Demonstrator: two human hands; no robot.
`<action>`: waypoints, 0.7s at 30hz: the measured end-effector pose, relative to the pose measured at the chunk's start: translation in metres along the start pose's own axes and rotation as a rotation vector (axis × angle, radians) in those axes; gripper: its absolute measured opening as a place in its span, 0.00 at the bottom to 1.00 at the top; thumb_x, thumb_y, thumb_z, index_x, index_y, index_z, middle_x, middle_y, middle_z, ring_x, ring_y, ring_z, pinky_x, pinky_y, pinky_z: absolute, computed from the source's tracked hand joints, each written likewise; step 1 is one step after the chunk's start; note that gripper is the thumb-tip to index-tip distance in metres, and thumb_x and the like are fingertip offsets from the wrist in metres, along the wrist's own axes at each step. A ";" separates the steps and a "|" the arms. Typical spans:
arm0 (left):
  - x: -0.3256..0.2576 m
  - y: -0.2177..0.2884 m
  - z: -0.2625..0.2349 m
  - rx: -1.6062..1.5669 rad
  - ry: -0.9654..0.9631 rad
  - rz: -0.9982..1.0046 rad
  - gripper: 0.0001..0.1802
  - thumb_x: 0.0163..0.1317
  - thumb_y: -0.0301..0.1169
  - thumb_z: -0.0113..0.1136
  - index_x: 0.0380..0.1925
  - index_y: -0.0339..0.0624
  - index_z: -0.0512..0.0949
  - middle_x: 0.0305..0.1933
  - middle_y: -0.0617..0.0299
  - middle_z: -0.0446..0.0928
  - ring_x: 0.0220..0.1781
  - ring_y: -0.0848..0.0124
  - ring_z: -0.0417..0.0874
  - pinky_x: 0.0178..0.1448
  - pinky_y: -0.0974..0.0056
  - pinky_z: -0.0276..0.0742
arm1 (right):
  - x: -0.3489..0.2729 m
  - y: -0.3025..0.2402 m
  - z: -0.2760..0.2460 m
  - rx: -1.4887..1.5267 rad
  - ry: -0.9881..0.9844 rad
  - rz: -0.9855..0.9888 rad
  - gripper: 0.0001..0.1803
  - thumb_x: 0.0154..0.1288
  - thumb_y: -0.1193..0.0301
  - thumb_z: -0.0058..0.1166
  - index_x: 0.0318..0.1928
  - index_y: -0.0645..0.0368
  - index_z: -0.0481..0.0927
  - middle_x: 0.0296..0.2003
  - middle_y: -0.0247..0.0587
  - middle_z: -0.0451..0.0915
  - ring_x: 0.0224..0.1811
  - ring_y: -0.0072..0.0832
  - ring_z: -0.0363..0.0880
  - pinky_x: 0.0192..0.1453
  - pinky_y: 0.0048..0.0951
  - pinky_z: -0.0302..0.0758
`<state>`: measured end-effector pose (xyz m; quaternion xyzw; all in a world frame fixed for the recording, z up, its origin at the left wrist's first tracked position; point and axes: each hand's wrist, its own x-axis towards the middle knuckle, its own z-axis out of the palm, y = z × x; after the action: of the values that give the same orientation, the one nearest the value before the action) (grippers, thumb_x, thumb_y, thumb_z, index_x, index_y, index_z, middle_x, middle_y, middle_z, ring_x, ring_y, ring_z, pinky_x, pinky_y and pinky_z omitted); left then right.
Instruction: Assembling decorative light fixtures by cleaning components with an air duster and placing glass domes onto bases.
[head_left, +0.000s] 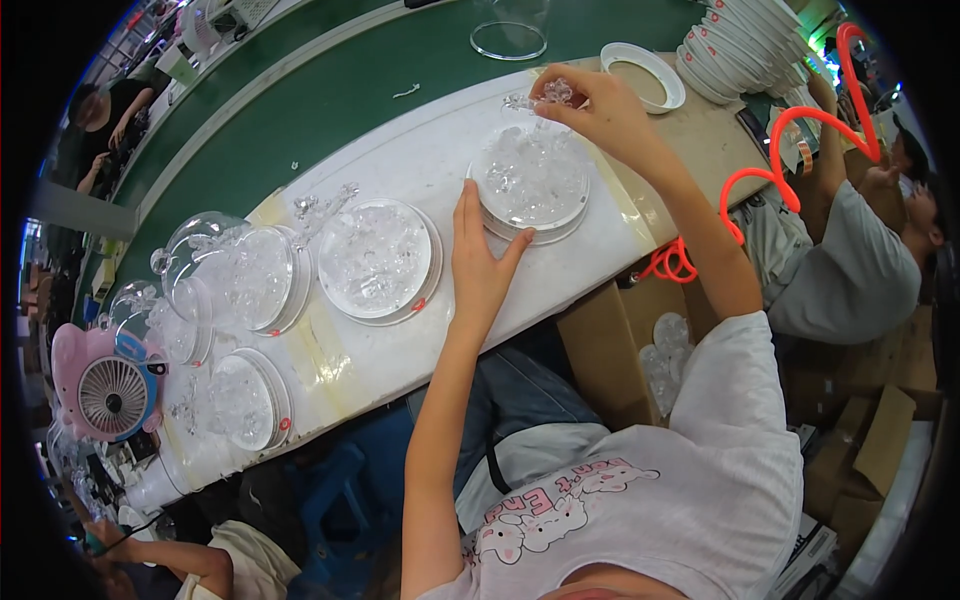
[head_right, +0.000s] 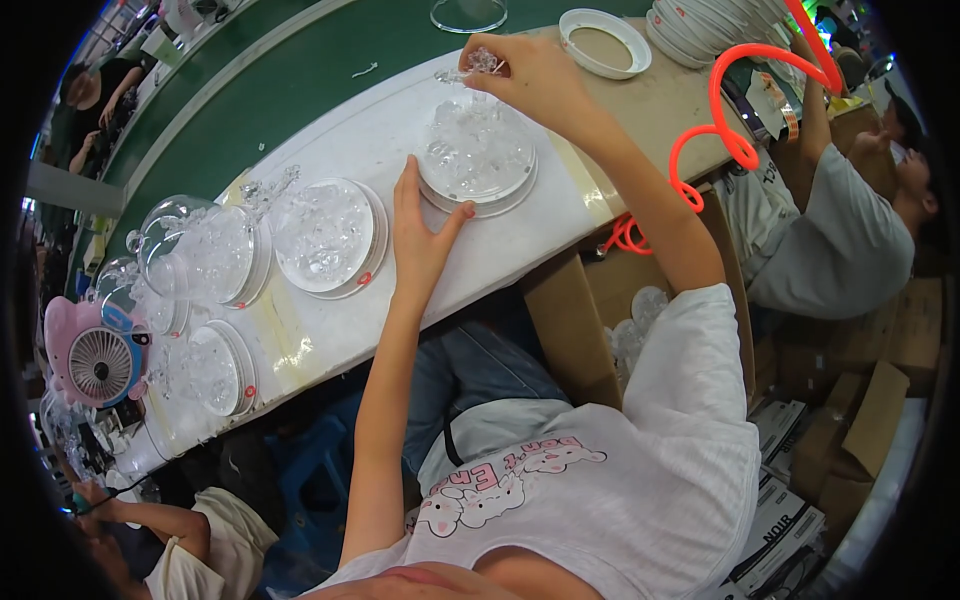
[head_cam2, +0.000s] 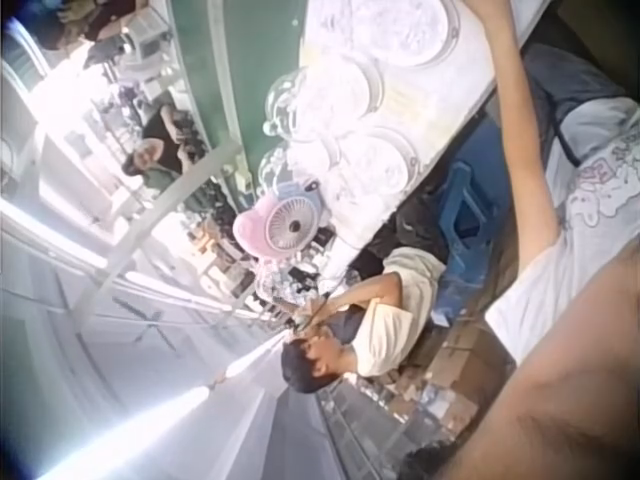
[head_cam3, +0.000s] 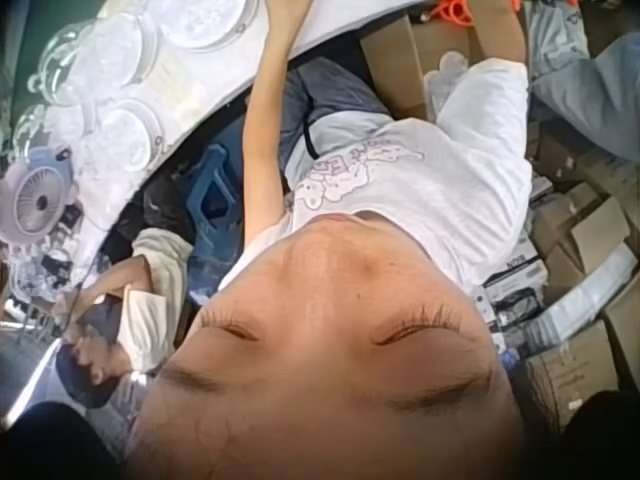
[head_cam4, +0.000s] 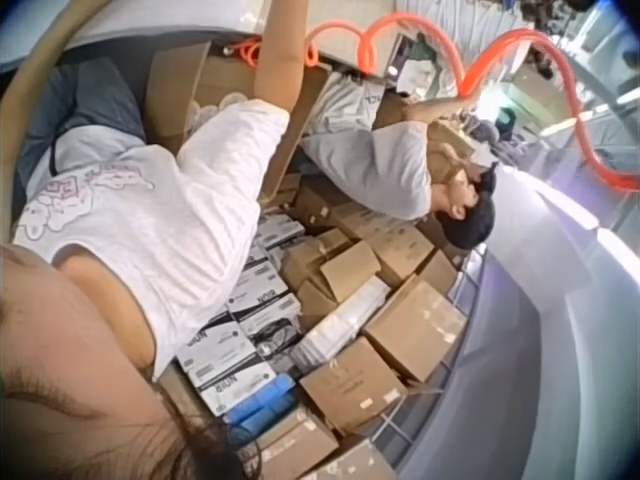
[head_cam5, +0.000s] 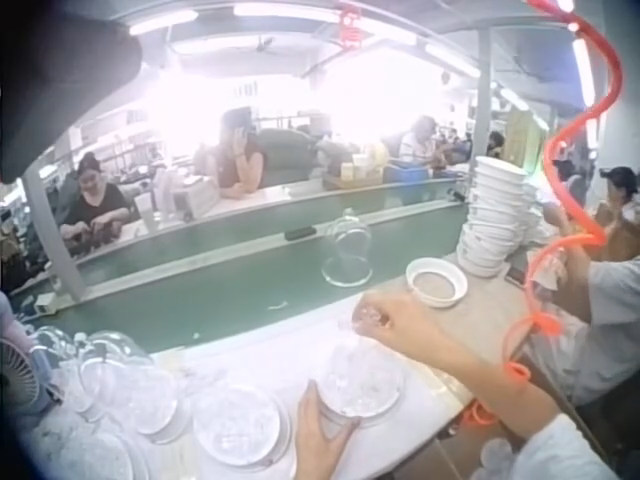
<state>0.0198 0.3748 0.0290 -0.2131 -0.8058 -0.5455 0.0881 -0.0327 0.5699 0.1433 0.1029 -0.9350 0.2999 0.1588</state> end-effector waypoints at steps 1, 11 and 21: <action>0.000 0.000 0.000 0.003 -0.003 0.001 0.44 0.47 0.34 0.67 0.62 0.33 0.54 0.62 0.43 0.58 0.64 0.51 0.61 0.63 0.59 0.61 | 0.000 0.000 -0.001 -0.002 0.000 0.000 0.11 0.55 0.64 0.57 0.36 0.55 0.77 0.25 0.35 0.77 0.25 0.21 0.72 0.32 0.20 0.69; 0.001 0.001 0.002 0.023 0.005 0.043 0.42 0.48 0.34 0.67 0.61 0.33 0.56 0.65 0.44 0.55 0.66 0.52 0.59 0.65 0.59 0.60 | 0.005 0.012 0.003 0.007 -0.052 -0.057 0.11 0.56 0.65 0.57 0.37 0.55 0.76 0.28 0.35 0.79 0.28 0.22 0.75 0.35 0.21 0.71; 0.002 0.001 0.005 -0.013 0.021 0.019 0.41 0.47 0.35 0.68 0.59 0.32 0.60 0.64 0.44 0.58 0.65 0.54 0.60 0.66 0.59 0.58 | -0.007 0.012 0.012 -0.063 0.045 -0.046 0.12 0.57 0.61 0.56 0.38 0.53 0.75 0.27 0.40 0.80 0.28 0.31 0.79 0.35 0.26 0.73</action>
<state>0.0190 0.3798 0.0288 -0.2154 -0.7992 -0.5521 0.1004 -0.0327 0.5732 0.1250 0.1127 -0.9376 0.2690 0.1896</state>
